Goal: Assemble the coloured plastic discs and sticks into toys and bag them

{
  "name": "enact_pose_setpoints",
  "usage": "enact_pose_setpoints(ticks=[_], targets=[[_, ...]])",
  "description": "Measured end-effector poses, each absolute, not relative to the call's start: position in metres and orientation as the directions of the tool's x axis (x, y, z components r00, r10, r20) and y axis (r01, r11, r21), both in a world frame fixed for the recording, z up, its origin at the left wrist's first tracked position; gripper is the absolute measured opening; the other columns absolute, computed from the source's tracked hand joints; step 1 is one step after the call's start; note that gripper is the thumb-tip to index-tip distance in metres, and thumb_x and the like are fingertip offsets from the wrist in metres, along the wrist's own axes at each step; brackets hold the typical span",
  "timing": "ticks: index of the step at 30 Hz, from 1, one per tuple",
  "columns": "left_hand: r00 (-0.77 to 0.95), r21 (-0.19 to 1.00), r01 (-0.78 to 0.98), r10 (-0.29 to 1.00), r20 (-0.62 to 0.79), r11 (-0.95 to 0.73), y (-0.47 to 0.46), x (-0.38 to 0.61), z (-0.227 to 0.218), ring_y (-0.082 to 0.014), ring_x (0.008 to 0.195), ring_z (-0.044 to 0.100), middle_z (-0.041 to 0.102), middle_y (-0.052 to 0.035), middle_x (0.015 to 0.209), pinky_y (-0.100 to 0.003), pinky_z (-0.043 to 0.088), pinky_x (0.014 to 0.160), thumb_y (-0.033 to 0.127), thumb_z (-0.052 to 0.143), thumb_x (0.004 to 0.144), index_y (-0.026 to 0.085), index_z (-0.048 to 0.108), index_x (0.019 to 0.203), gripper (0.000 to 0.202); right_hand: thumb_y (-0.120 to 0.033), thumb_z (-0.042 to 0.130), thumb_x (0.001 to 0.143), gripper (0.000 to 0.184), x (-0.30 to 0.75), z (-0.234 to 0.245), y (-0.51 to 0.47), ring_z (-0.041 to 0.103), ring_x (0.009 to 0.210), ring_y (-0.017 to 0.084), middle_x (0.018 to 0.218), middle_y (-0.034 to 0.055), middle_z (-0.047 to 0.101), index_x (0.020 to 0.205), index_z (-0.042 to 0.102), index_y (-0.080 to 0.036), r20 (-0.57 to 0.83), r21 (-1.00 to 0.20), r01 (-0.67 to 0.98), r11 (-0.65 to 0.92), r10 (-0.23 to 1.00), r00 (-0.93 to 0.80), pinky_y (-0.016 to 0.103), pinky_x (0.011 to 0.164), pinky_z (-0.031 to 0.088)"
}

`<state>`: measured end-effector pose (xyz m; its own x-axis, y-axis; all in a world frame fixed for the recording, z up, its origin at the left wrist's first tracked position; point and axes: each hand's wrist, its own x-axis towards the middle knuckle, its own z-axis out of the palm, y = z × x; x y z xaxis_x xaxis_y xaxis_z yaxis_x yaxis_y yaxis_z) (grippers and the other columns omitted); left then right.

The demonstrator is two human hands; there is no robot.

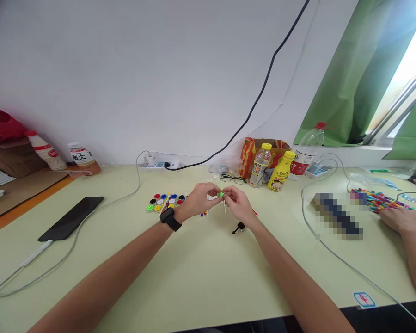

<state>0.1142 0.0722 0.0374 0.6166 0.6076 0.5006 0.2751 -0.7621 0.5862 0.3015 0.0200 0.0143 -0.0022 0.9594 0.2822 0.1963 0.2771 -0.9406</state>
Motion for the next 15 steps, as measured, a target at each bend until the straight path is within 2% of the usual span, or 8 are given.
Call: enact_pose_setpoints(ticks=[3, 6, 11, 15], targets=[[0.641, 0.610, 0.203, 0.575, 0.508, -0.766, 0.069, 0.114, 0.041, -0.0177, 0.090, 0.070, 0.074, -0.0072, 0.104, -0.029, 0.059, 0.084, 0.025, 0.067, 0.091, 0.017, 0.072, 0.104, 0.016, -0.034, 0.062, 0.078, 0.020, 0.303, 0.014, 0.020, 0.057, 0.067, 0.016, 0.074, -0.0006, 0.063, 0.093, 0.057, -0.021, 0.243, -0.962, 0.131, 0.240, 0.970, 0.005, 0.031, 0.067, 0.047], [0.663, 0.629, 0.175, 0.563, 0.493, -0.757, 0.064, 0.115, 0.043, -0.0160, 0.083, 0.068, 0.073, -0.0046, 0.095, -0.028, 0.057, 0.080, 0.021, 0.064, 0.089, 0.018, 0.070, 0.099, 0.012, -0.031, 0.057, 0.077, 0.018, 0.302, 0.017, 0.018, 0.052, 0.063, 0.014, 0.068, -0.0036, 0.057, 0.092, 0.053, -0.022, 0.179, -0.976, 0.113, 0.184, 0.982, -0.052, 0.029, 0.063, 0.044], [0.701, 0.642, 0.193, 0.562, 0.439, -0.742, 0.056, 0.118, 0.043, -0.0146, 0.072, 0.063, 0.068, -0.0017, 0.082, -0.026, 0.051, 0.067, 0.022, 0.064, 0.086, 0.018, 0.062, 0.086, 0.005, -0.030, 0.050, 0.078, 0.018, 0.302, 0.025, 0.011, 0.049, 0.069, 0.013, 0.087, -0.0006, 0.059, 0.093, 0.055, -0.022, 0.125, -0.960, 0.236, 0.153, 0.984, -0.129, 0.027, 0.064, 0.042], [0.704, 0.609, 0.239, 0.567, 0.428, -0.756, 0.053, 0.119, 0.043, -0.0158, 0.073, 0.062, 0.067, -0.0015, 0.081, -0.027, 0.049, 0.067, 0.021, 0.062, 0.085, 0.019, 0.061, 0.087, 0.002, -0.028, 0.050, 0.075, 0.019, 0.306, 0.028, 0.009, 0.047, 0.066, 0.013, 0.083, -0.0018, 0.057, 0.093, 0.054, -0.022, 0.083, -0.968, 0.217, 0.125, 0.978, -0.193, 0.027, 0.065, 0.042]])
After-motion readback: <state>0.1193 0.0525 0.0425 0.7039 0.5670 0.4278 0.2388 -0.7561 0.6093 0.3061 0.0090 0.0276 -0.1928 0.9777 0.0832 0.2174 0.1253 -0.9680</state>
